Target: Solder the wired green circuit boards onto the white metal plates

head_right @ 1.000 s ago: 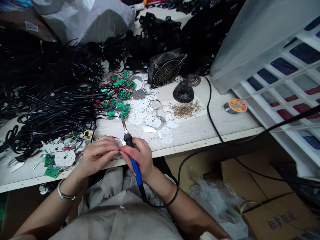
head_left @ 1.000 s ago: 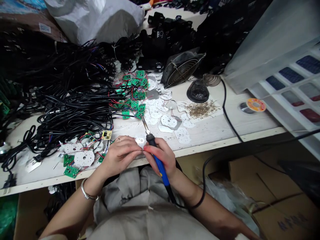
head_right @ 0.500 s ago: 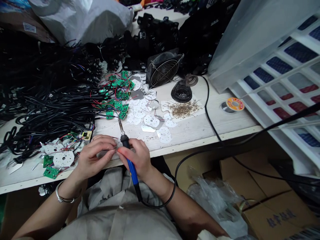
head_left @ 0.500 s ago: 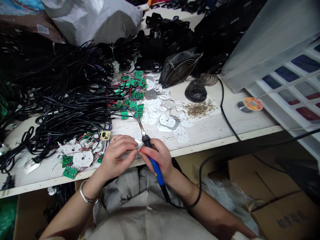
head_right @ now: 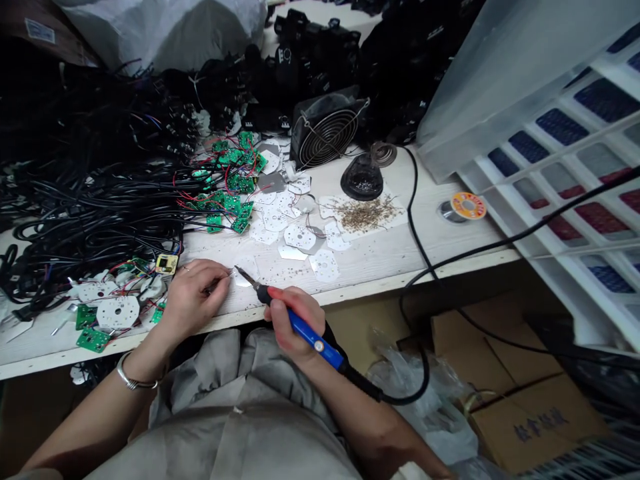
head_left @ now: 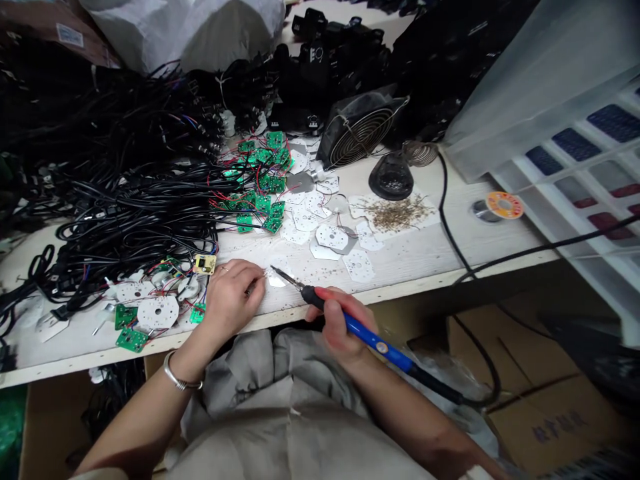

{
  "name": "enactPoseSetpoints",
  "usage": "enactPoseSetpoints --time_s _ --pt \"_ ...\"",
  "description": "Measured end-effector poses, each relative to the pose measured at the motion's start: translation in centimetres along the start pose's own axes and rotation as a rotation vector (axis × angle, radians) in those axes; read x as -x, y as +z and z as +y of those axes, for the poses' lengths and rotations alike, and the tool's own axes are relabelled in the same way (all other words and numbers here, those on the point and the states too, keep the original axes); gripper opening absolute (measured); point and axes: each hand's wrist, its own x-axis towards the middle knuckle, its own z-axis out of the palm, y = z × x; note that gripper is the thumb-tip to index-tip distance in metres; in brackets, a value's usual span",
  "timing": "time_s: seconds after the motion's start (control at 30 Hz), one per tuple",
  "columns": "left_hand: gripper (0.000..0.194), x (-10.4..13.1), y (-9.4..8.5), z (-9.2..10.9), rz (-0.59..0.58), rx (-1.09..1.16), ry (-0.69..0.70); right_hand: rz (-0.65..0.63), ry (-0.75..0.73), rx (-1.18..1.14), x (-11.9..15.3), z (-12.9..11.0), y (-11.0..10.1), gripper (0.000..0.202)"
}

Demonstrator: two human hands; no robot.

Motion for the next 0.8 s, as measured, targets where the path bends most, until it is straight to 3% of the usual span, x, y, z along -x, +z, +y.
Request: enactPoseSetpoints --time_s 0.3,0.43,0.63,0.8 --pt "0.013 0.1 0.6 0.4 0.066 -0.080 -0.033 0.109 0.286 -0.056 -0.7 -0.7 0.5 0.025" --pt "0.011 0.1 0.5 0.4 0.050 -0.107 -0.036 0.074 0.301 -0.088 -1.1 -0.9 0.5 0.028" --pt "0.010 0.5 -0.5 0.9 0.086 0.033 0.032 0.150 0.368 -0.168 -0.9 -1.0 0.2 0.034" --pt "0.012 0.7 -0.4 0.7 0.022 0.043 0.019 0.074 0.337 -0.084 -0.1 -0.5 -0.3 0.030"
